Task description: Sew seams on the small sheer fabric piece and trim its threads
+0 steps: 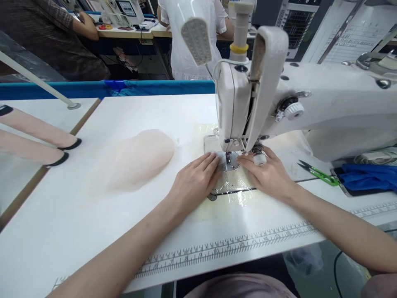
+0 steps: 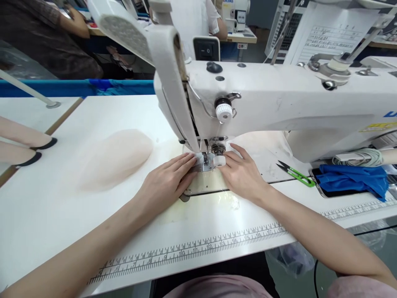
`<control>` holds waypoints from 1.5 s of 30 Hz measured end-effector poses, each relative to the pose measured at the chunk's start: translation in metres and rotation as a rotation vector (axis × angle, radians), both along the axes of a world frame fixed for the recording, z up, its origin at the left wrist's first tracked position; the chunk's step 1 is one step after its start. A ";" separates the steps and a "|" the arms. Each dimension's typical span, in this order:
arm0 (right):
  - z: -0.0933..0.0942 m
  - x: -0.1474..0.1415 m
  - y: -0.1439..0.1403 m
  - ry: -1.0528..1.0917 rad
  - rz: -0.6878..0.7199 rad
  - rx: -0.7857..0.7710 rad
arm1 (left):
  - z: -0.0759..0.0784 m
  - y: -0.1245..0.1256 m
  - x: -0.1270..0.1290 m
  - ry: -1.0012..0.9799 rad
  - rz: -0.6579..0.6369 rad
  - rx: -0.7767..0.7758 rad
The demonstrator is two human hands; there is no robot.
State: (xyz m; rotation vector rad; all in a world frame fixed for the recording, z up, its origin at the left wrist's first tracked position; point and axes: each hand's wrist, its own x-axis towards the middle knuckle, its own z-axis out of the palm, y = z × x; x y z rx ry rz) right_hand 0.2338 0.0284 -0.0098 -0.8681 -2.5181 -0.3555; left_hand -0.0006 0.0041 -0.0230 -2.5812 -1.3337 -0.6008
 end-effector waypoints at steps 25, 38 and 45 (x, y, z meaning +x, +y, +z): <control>0.050 -0.100 -0.018 0.528 0.361 -1.654 | 0.113 -0.033 -0.091 -0.316 0.037 -0.900; 0.064 -0.159 -0.001 0.707 0.284 -1.477 | 0.086 -0.033 -0.187 -0.660 0.128 -0.943; 0.041 -0.183 0.034 0.869 0.160 -1.236 | 0.079 0.033 -0.202 -0.810 0.335 -0.641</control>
